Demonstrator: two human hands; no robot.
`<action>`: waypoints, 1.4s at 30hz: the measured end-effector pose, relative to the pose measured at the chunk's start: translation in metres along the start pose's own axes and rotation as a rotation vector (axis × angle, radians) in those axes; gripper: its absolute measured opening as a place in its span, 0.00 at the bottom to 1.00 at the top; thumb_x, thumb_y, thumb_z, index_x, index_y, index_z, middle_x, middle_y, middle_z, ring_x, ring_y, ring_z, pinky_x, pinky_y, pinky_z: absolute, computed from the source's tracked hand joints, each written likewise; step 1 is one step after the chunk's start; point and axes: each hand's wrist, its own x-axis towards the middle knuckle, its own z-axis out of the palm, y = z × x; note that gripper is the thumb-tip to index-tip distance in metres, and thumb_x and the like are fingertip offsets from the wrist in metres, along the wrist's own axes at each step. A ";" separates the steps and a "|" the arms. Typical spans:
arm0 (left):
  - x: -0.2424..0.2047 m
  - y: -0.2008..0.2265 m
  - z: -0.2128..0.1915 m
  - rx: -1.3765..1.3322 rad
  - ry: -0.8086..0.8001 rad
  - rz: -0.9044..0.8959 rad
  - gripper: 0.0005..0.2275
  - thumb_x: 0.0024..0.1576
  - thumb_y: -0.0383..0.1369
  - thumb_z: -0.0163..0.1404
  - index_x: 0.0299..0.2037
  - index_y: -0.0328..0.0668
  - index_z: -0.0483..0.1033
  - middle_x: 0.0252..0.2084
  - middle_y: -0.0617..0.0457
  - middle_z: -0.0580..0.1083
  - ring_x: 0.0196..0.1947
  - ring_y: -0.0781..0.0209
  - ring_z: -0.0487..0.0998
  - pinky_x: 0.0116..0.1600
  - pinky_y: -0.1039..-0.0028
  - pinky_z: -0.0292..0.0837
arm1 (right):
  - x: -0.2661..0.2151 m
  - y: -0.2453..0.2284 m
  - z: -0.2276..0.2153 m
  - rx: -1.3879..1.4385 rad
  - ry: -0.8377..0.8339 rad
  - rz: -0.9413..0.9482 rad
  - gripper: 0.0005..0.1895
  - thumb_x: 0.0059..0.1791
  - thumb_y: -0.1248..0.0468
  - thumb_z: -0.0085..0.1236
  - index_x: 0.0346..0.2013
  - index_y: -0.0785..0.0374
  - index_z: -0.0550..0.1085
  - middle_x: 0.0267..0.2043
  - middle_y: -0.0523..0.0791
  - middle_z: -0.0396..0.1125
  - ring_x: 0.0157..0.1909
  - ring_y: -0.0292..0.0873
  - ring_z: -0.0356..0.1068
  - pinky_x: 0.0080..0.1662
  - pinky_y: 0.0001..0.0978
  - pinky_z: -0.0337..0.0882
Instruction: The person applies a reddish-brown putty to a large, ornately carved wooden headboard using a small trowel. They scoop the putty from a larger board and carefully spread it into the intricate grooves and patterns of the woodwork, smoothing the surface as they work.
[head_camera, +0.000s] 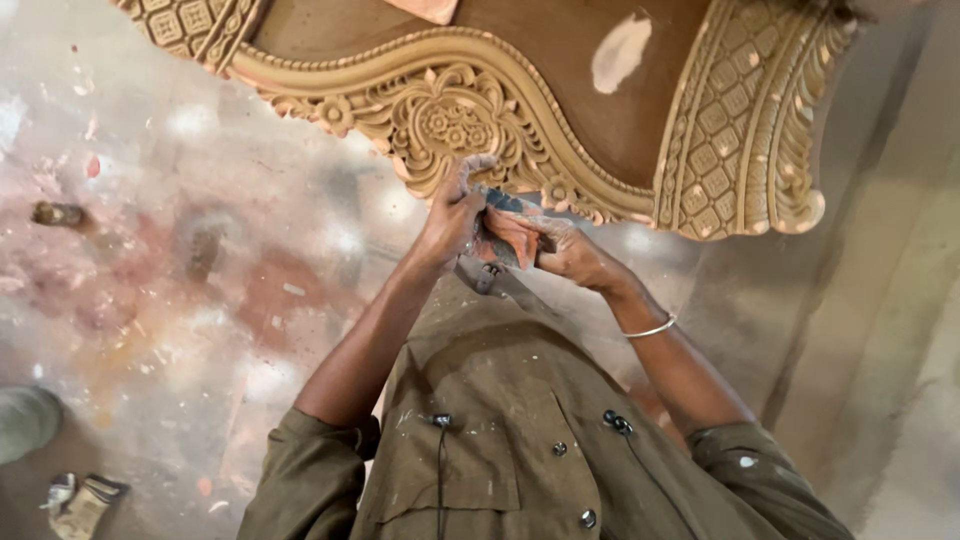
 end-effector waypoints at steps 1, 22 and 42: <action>0.001 0.003 0.005 0.025 0.021 -0.089 0.21 0.58 0.17 0.38 0.62 0.42 0.67 0.45 0.50 0.73 0.39 0.65 0.74 0.41 0.78 0.73 | -0.007 -0.002 -0.004 -0.013 -0.026 -0.038 0.33 0.50 0.72 0.58 0.71 0.64 0.64 0.68 0.45 0.66 0.70 0.40 0.63 0.72 0.35 0.58; -0.034 0.050 0.071 -0.232 -0.002 0.128 0.27 0.58 0.16 0.38 0.69 0.42 0.67 0.42 0.55 0.72 0.33 0.73 0.71 0.37 0.81 0.69 | -0.040 -0.136 -0.056 -1.029 -0.154 0.230 0.43 0.51 0.63 0.59 0.77 0.51 0.48 0.43 0.57 0.71 0.47 0.59 0.71 0.52 0.52 0.72; -0.029 0.066 0.109 -0.484 -0.021 0.033 0.22 0.62 0.21 0.39 0.68 0.42 0.65 0.38 0.50 0.76 0.36 0.67 0.78 0.43 0.77 0.78 | -0.095 -0.128 -0.112 -1.007 -0.051 -0.145 0.38 0.53 0.70 0.58 0.73 0.49 0.54 0.52 0.42 0.74 0.46 0.42 0.73 0.48 0.37 0.77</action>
